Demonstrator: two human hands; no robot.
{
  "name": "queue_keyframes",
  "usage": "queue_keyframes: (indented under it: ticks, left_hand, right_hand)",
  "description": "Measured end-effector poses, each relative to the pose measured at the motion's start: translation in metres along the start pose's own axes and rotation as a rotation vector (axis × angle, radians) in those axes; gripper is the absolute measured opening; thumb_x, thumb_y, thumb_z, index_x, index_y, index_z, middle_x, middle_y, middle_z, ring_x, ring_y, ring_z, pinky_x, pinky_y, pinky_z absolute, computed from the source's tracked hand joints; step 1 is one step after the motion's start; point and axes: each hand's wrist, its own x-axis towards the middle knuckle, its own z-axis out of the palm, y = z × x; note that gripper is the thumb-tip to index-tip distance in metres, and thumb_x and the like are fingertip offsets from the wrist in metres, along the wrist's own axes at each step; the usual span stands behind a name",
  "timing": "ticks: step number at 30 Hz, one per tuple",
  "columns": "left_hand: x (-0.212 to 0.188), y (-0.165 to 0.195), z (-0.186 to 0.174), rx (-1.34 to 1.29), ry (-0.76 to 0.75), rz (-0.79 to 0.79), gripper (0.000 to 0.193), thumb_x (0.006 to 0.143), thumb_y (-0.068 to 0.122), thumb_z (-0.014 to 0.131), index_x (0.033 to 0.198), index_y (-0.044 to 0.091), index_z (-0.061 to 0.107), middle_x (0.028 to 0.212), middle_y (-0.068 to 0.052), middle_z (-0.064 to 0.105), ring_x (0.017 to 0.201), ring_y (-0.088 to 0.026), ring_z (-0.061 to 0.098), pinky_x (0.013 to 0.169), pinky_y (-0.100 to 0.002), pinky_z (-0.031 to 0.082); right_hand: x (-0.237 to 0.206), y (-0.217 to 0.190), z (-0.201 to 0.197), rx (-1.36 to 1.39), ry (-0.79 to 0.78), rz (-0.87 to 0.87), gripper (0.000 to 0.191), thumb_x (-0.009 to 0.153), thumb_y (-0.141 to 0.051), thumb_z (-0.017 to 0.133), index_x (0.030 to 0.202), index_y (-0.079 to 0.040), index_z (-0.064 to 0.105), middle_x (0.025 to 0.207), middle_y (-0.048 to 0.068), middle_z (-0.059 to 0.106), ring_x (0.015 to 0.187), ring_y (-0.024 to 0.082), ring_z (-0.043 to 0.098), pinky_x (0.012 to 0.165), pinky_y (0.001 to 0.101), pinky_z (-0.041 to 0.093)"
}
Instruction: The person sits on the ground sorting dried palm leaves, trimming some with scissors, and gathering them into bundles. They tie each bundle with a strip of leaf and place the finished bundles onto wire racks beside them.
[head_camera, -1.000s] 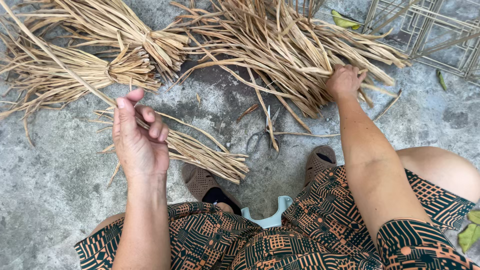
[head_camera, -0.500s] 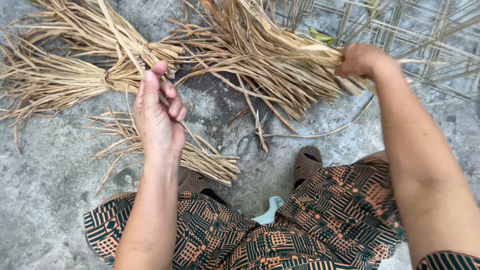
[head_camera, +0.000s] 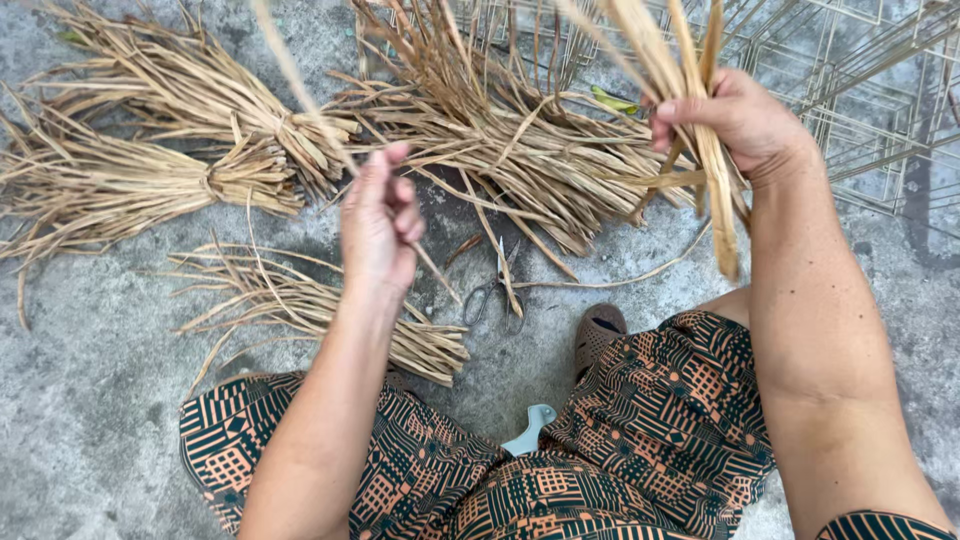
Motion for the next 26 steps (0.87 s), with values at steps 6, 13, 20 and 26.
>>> queue_keyframes:
  ticks: [6, 13, 20, 26]
  left_hand:
    - [-0.005, -0.070, -0.002, 0.226, -0.070, -0.275, 0.026, 0.104, 0.027, 0.058, 0.110, 0.006, 0.074, 0.072, -0.003, 0.069, 0.042, -0.003, 0.041, 0.034, -0.018, 0.030]
    - [-0.018, -0.144, 0.004, 0.415, -0.180, -0.610, 0.048, 0.102, 0.046, 0.052, 0.111, 0.003, 0.071, 0.080, -0.006, 0.071, 0.043, -0.004, 0.045, 0.034, -0.018, 0.033]
    - [-0.016, -0.162, 0.007, 0.284, -0.085, -0.414, 0.033, 0.094, 0.036, 0.067, 0.108, 0.006, 0.072, 0.083, -0.003, 0.072, 0.047, -0.004, 0.041, 0.036, -0.021, 0.029]
    - [-0.008, -0.128, 0.007, 0.380, -0.015, -0.020, 0.040, 0.103, 0.045, 0.059, 0.106, 0.007, 0.073, 0.071, 0.001, 0.061, 0.057, -0.006, 0.052, 0.050, -0.020, 0.043]
  right_hand:
    - [0.000, -0.013, 0.050, 0.226, 0.022, -0.017, 0.027, 0.098, -0.008, 0.073, 0.122, 0.001, 0.066, 0.087, 0.008, 0.070, 0.070, 0.015, 0.068, 0.067, 0.0293, 0.061]
    - [-0.004, -0.015, 0.097, 0.411, -0.108, -0.037, 0.031, 0.097, -0.014, 0.075, 0.123, -0.001, 0.063, 0.087, 0.008, 0.070, 0.066, 0.014, 0.065, 0.061, 0.0284, 0.058]
    - [0.000, 0.012, 0.128, 0.306, -0.165, 0.084, 0.032, 0.094, -0.015, 0.074, 0.121, -0.002, 0.063, 0.084, 0.008, 0.070, 0.064, 0.014, 0.066, 0.058, 0.0275, 0.058]
    - [0.019, 0.057, 0.130, 0.202, -0.122, 0.224, 0.030, 0.094, -0.013, 0.072, 0.121, -0.003, 0.064, 0.088, 0.007, 0.072, 0.072, 0.015, 0.071, 0.061, 0.0309, 0.062]
